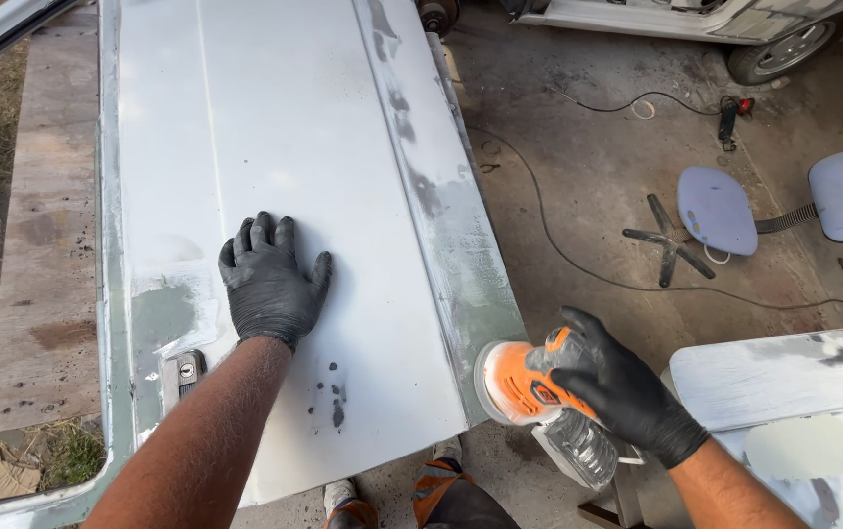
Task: The person uses an electric orbital sander to smooth the surface of a white car door. They hold the door steady with their left hand while operating the sander with their right hand, moving it across the panel to remove paint and filler.
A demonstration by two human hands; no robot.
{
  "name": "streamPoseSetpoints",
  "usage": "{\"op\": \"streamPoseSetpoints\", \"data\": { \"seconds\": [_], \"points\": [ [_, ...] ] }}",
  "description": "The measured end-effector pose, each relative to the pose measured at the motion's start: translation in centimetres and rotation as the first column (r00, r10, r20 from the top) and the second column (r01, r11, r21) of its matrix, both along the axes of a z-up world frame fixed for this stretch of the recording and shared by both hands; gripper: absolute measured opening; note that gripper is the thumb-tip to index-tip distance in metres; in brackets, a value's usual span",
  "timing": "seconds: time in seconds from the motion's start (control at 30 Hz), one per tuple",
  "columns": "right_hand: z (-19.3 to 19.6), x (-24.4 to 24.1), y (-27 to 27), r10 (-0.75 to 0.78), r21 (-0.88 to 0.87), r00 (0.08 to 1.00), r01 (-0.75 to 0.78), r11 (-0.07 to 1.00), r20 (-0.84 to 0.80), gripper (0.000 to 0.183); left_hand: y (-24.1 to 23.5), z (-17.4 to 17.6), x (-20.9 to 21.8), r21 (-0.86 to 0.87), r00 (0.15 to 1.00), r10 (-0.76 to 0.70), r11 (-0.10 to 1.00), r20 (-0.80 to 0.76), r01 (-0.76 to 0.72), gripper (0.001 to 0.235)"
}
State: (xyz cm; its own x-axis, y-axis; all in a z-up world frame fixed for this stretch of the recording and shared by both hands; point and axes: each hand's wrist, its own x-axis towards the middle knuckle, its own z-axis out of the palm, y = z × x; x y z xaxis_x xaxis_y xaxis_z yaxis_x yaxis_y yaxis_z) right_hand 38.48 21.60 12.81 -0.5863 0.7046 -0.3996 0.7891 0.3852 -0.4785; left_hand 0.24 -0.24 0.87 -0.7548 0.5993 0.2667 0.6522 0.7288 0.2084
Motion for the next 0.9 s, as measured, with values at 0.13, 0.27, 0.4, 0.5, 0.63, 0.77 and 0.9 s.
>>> {"op": "streamPoseSetpoints", "data": {
  "seconds": [0.13, 0.27, 0.4, 0.5, 0.63, 0.77, 0.9],
  "points": [
    [-0.9, 1.8, 2.1, -0.119, -0.292, 0.984, 0.076, 0.953, -0.133, 0.078, 0.1, 0.0, 0.0, 0.002, 1.000, 0.004, 1.000, 0.002, -0.004, 0.071],
    [-1.5, 2.7, 1.5, -0.175, -0.436, 0.910, -0.006, 0.900, -0.375, 0.072, 0.0, 0.3, -0.1, 0.018, 1.000, 0.010, 1.000, 0.016, -0.010, 0.071],
    [-2.4, 3.6, 0.8, -0.495, -0.737, 0.764, 0.038, 0.675, -0.414, 0.072, 0.0, 0.2, 0.1, 0.011, 0.999, 0.014, 1.000, 0.046, -0.014, 0.072],
    [-1.4, 4.4, 0.9, -0.482, -0.820, 0.773, -0.084, 0.566, -0.412, 0.090, 0.0, -0.2, 0.0, -0.007, 1.000, 0.019, 1.000, 0.018, -0.019, 0.074],
    [-1.2, 5.1, 1.2, -0.370, -0.799, 0.796, -0.220, 0.560, -0.479, 0.109, 0.0, -0.3, -0.1, -0.013, 1.000, 0.014, 1.000, 0.023, -0.013, 0.075],
    [-2.8, 7.0, 1.5, -0.420, -0.820, 0.736, -0.323, 0.472, -0.532, 0.100, 0.0, -0.2, 0.0, -0.002, 1.000, 0.016, 1.000, 0.016, -0.016, 0.075],
    [-4.2, 7.3, 0.9, -0.567, -0.810, 0.580, -0.382, 0.444, -0.584, 0.083, 0.1, -0.5, -0.1, -0.002, 0.999, 0.020, 1.000, 0.031, -0.020, 0.076]
  ]
}}
